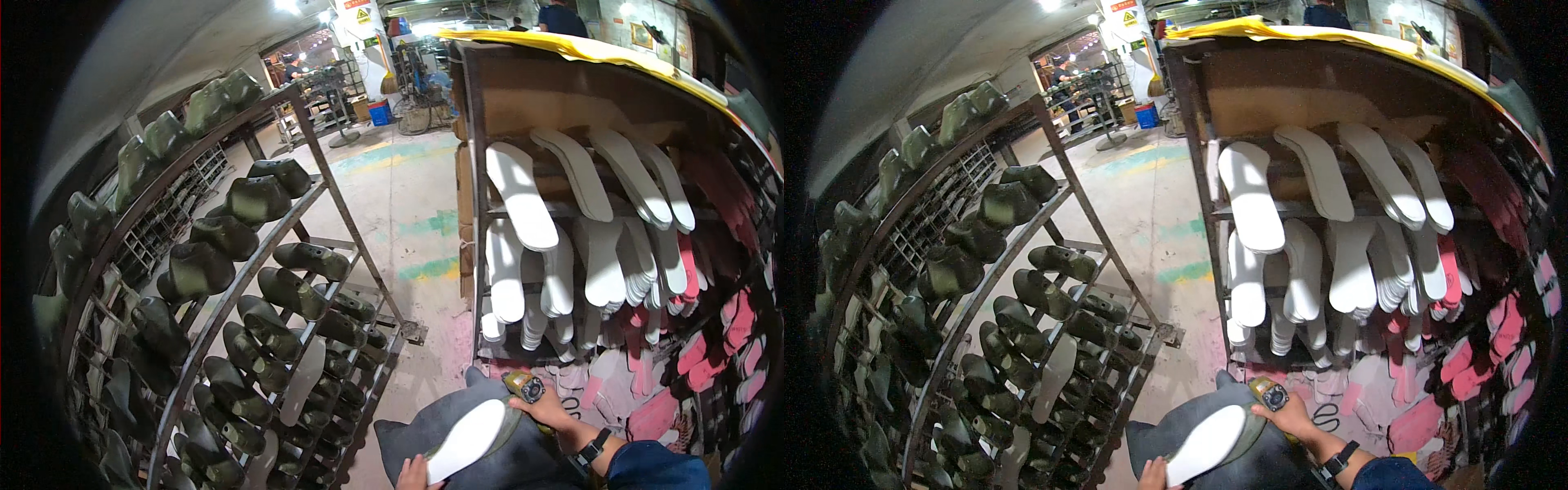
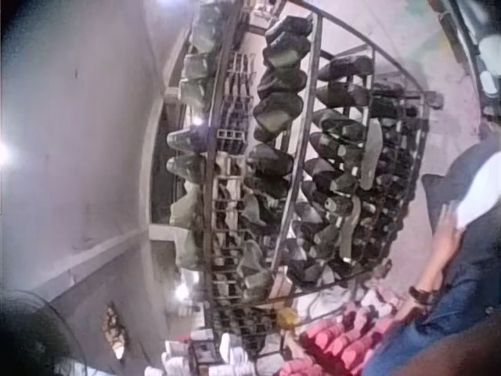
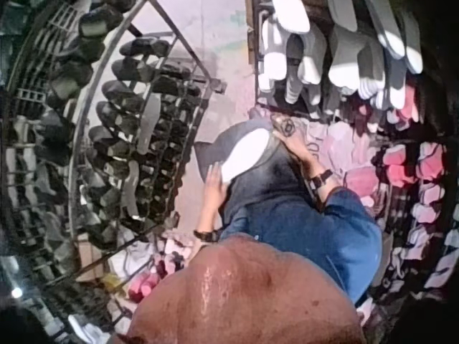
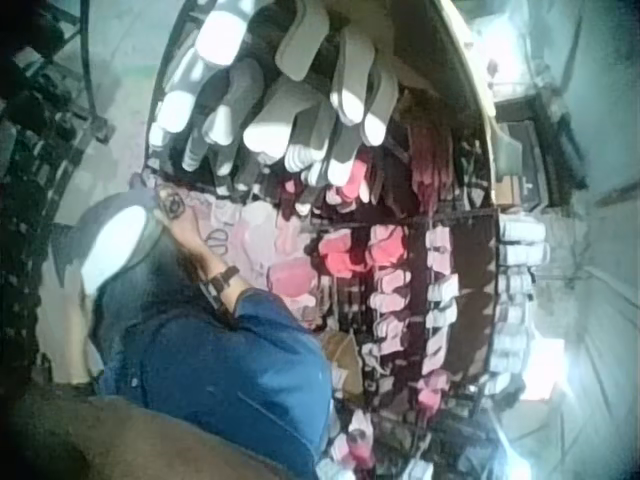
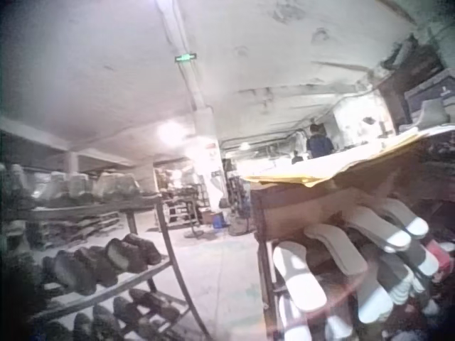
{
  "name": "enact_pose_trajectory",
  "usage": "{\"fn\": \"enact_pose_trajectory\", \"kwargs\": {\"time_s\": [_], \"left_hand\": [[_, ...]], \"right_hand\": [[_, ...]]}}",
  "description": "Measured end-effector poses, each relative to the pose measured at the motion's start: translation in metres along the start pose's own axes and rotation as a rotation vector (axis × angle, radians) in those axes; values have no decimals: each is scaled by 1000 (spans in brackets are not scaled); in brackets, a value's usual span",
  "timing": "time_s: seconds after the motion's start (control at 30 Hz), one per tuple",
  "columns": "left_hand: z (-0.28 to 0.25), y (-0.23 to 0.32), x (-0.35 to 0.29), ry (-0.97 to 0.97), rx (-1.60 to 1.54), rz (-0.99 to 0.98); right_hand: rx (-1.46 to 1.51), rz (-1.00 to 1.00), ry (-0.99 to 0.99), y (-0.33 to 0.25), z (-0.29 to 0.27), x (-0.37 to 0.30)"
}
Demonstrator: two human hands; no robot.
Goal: Apply adhesive and assemble shoe components using various tools and machines in a factory setting.
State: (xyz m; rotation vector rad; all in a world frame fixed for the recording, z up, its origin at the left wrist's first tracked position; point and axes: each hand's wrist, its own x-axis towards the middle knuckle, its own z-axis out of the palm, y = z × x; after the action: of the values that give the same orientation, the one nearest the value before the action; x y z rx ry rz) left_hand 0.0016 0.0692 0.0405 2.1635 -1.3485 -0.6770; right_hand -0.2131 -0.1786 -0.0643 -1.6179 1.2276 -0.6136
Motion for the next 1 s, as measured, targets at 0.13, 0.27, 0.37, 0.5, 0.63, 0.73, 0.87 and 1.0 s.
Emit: {"fn": "enact_pose_trajectory", "kwargs": {"time_s": [0.13,0.27,0.37,0.5,0.63,0.73,0.87,1.0], "left_hand": [[57,-14,-2,129,314,171],[55,-15,3,39,383,182],[53,-4,16,58,385,187],[55,5,23,43,422,174],[68,-8,24,95,430,151],[70,-7,23,94,428,139],[63,-1,27,81,407,153],[55,-2,34,57,343,193]], "right_hand": [[152,79,-26,1,-8,-10],[423,136,-119,6,-25,-11],[561,41,-113,19,-31,-11],[510,47,-76,21,-23,-7],[477,55,-129,12,-24,-5],[346,45,-92,10,-26,-12],[206,13,-59,19,-26,-14],[231,102,-17,18,-23,-18]]}}
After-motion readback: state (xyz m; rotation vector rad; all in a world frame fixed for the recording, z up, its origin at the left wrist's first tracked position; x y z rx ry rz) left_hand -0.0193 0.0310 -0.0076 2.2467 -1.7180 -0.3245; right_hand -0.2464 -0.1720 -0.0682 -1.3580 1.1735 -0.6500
